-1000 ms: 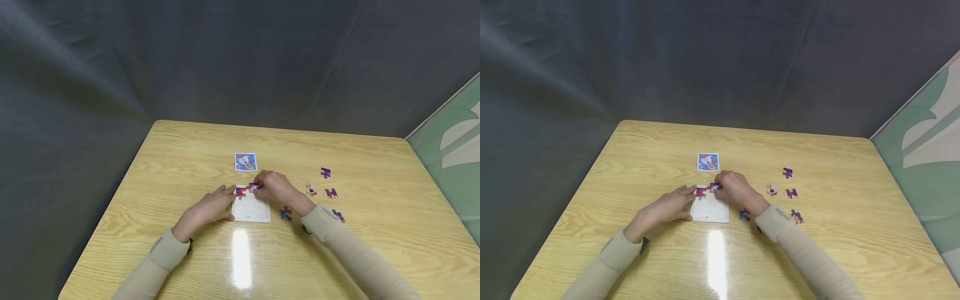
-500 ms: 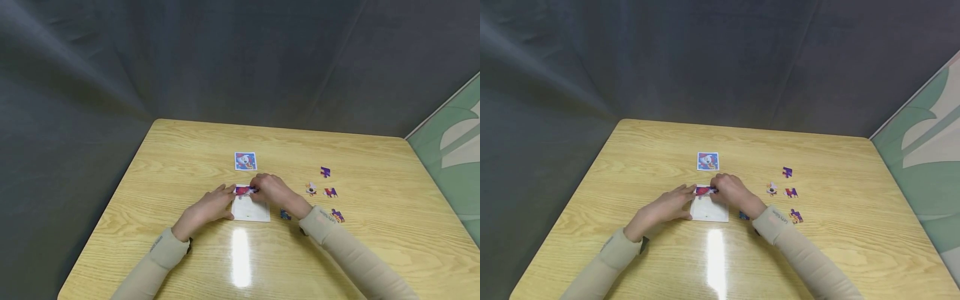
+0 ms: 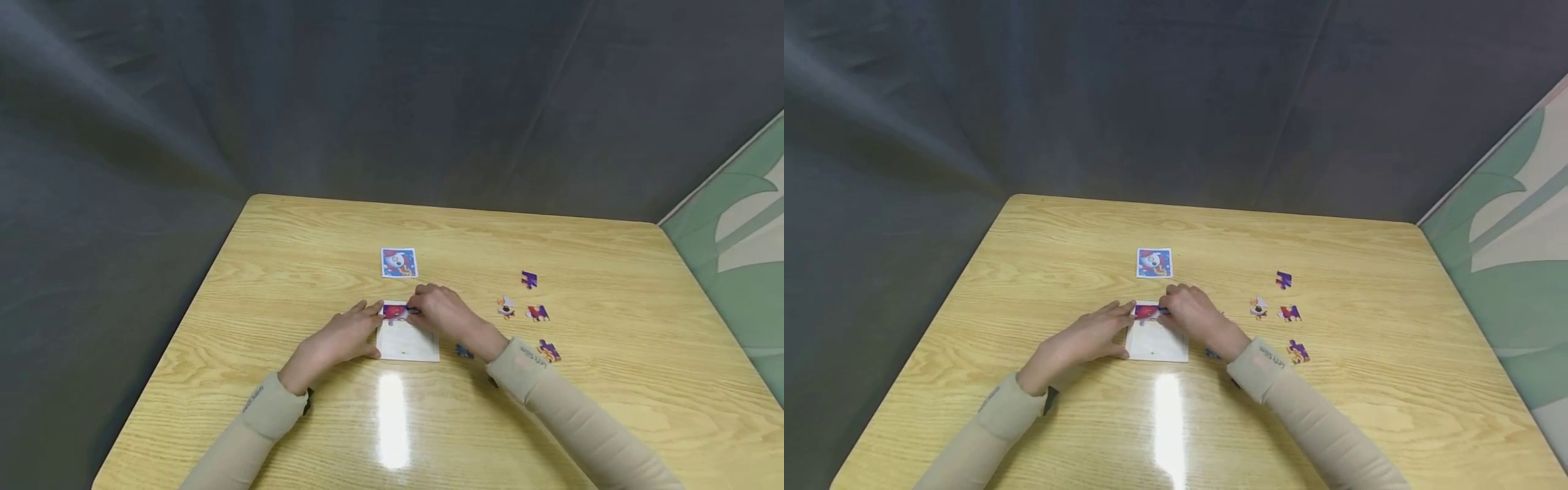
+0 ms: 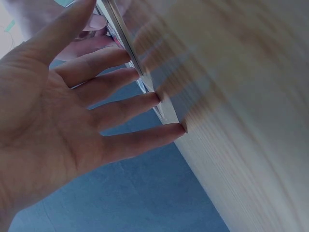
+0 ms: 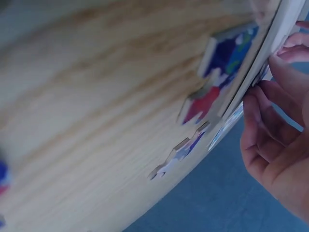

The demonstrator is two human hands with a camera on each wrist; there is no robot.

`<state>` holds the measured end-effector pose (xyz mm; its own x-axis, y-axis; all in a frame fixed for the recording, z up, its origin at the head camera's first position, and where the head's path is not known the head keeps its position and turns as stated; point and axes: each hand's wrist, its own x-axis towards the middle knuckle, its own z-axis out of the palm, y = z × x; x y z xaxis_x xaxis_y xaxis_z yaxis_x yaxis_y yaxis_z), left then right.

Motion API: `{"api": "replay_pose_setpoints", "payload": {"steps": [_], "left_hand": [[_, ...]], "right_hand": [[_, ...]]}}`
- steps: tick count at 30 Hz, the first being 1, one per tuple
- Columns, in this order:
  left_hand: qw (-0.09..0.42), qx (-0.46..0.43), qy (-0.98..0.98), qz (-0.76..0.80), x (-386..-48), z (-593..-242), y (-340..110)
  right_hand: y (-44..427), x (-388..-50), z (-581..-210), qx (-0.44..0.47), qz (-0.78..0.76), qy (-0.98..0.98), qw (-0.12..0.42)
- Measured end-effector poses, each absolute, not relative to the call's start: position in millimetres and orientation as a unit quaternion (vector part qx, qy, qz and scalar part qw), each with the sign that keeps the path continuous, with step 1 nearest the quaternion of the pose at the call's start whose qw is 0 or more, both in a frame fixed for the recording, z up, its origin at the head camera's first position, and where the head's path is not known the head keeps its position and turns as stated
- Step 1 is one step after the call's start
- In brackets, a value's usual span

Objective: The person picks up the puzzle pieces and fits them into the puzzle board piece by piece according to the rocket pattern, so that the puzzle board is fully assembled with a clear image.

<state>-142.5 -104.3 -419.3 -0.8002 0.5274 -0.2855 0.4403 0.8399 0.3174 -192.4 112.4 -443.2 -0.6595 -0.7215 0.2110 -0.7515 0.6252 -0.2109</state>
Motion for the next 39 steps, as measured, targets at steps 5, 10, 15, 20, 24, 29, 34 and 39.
{"api": "replay_pose_setpoints", "payload": {"steps": [5, 10, 15, 20, 24, 29, 34, 39], "left_hand": [[0.185, 0.257, 0.941, 0.119, -143, -419, -105], [0.183, 0.26, 0.94, 0.121, -143, -419, -104], [0.182, 0.258, 0.941, 0.121, -142, -419, -105], [0.18, 0.261, 0.941, 0.119, -142, -420, -104], [0.18, 0.262, 0.941, 0.119, -143, -421, -104], [0.182, 0.262, 0.939, 0.124, -143, -421, -103], [0.185, 0.263, 0.938, 0.128, -143, -420, -103], [0.19, 0.26, 0.938, 0.131, -141, -420, -107]], "right_hand": [[112, -189, -445, 0.422, 0.12, -0.895, 0.081], [113, -187, -447, 0.419, 0.108, -0.897, 0.087], [112, -187, -449, 0.418, 0.113, -0.896, 0.093], [118, -189, -444, 0.42, 0.158, -0.887, 0.109], [134, -195, -432, 0.405, 0.186, -0.882, 0.151], [176, -209, -422, 0.348, 0.199, -0.9, 0.172], [239, -222, -429, 0.267, 0.214, -0.927, 0.153], [290, -224, -436, 0.186, 0.231, -0.95, 0.098]]}}
